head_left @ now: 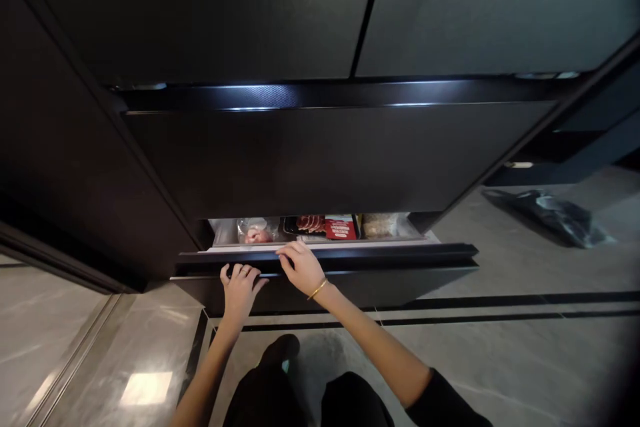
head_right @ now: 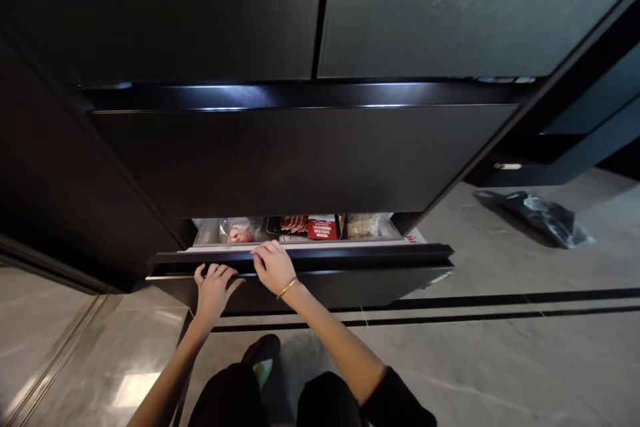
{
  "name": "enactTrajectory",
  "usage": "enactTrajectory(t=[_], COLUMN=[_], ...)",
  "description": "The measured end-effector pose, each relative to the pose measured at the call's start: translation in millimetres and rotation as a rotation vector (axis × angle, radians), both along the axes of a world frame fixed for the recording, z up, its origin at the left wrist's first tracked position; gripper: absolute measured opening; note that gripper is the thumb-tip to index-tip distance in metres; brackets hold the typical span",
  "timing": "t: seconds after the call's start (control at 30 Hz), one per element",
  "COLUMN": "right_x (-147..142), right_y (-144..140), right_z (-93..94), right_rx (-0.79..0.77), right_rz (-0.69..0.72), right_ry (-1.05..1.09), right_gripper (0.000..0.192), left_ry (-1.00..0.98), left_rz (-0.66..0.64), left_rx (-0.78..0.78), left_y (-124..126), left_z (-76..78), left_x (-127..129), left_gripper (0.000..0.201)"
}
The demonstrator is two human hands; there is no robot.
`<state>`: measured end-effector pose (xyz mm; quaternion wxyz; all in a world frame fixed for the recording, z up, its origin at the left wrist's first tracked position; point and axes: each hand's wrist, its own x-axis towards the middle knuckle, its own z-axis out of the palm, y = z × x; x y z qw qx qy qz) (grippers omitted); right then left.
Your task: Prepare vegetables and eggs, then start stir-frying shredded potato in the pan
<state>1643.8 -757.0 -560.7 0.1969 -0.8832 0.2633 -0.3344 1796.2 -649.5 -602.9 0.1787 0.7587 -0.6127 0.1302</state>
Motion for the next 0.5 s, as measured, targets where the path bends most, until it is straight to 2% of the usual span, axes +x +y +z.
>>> enactTrajectory(t=[0.1, 0.2, 0.27, 0.33, 0.4, 0.43, 0.5], right_x=[-16.5, -29.3, -33.7, -33.2, -27.9, -24.0, -16.2], right_y=[2.4, -7.4, -20.7, -37.4, -53.5, -60.3, -69.7], right_z=[-23.4, -57.2, -78.9, -93.7, -96.7, -92.5, -72.1], right_rx=[-0.048, 0.019, 0.082, 0.123, 0.145, 0.152, 0.173], right_rz=[-0.265, -0.443, -0.477, -0.450, -0.411, -0.396, -0.372], right_ry=[0.046, 0.090, 0.077, 0.029, -0.046, -0.093, -0.202], right_gripper=[0.018, 0.018, 0.016, 0.014, 0.018, 0.020, 0.020], left_ry=[-0.066, -0.102, -0.119, -0.139, -0.151, -0.151, -0.127], left_rz=[0.054, 0.125, 0.146, 0.155, 0.157, 0.155, 0.141], left_rx=[-0.061, -0.094, -0.079, -0.054, -0.041, -0.041, -0.047], left_y=[-22.4, -44.5, -60.8, -78.5, -96.3, -104.4, -117.2], left_z=[-2.7, -3.9, -3.0, -0.9, 1.2, 1.8, 2.8], left_x=[3.1, 5.5, 8.8, 14.3, 21.6, 25.4, 31.2], left_gripper=[0.022, 0.028, 0.030, 0.029, 0.028, 0.028, 0.028])
